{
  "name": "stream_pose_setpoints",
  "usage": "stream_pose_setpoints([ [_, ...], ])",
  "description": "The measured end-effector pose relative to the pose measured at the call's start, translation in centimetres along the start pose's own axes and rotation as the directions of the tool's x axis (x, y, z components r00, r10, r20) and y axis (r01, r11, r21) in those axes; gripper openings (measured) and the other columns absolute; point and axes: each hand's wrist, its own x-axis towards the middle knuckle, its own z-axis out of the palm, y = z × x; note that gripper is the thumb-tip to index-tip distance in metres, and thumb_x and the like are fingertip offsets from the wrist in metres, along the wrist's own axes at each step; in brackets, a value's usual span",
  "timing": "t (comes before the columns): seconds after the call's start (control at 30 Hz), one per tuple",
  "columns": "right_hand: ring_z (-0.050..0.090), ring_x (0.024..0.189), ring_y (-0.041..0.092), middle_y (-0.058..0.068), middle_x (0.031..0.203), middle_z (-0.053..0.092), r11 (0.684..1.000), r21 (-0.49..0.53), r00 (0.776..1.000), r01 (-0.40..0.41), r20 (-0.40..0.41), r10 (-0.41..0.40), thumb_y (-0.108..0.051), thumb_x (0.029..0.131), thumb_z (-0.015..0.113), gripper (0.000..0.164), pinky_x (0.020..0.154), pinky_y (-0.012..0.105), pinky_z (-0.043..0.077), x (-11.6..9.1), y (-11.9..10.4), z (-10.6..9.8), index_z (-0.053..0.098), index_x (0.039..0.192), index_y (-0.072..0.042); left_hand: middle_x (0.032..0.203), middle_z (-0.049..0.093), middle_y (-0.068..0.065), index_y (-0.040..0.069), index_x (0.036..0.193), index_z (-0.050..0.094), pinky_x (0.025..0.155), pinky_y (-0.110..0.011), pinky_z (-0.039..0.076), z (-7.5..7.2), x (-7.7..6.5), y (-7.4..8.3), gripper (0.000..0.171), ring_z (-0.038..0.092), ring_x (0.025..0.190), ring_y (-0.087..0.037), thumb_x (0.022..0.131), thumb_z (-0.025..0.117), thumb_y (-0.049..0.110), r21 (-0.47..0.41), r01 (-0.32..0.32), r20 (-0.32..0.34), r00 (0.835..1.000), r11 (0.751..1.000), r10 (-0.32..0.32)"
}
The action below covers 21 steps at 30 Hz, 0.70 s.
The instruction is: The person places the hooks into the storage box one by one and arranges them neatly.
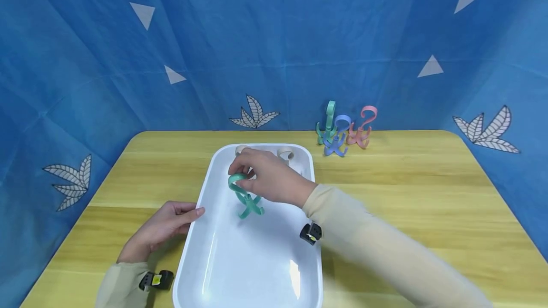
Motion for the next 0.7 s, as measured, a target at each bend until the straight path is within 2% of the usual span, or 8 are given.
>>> stream_pose_setpoints([
  [0.13,0.060,0.090,0.007,-0.008,0.100,0.062,0.999,-0.036,0.999,-0.014,0.029,0.015,-0.005,0.089,0.072,0.021,0.079,0.022,0.054,0.4,0.0,0.7,0.072,0.108,-0.013,0.119,0.063,-0.028,-0.016,0.131,0.052,0.084,-0.045,0.057,0.0,-0.1,0.0,0.050,0.068,0.099,-0.035,0.100,0.061,0.023,0.004,0.000,0.010,1.000,1.000,-0.001],
  [0.43,0.059,0.089,0.007,-0.008,0.100,0.060,0.997,-0.076,0.999,-0.013,0.040,0.016,-0.004,0.090,0.072,0.020,0.078,0.020,0.053,0.9,0.6,1.5,0.071,0.107,-0.014,0.118,0.063,-0.027,-0.015,0.131,0.053,0.083,-0.045,0.057,-0.1,0.0,0.1,0.050,0.068,0.098,-0.036,0.100,0.061,0.023,0.009,0.002,0.008,1.000,1.000,-0.002],
  [0.7,0.060,0.093,0.008,-0.007,0.103,0.060,0.997,-0.068,0.998,-0.026,0.050,0.030,-0.006,0.090,0.072,0.024,0.083,0.027,0.055,0.9,1.0,1.6,0.071,0.112,-0.012,0.118,0.063,-0.027,-0.015,0.131,0.053,0.082,-0.044,0.058,-0.2,0.0,-0.1,0.050,0.068,0.099,-0.035,0.100,0.061,0.023,0.012,0.003,0.003,1.000,1.000,-0.003],
])
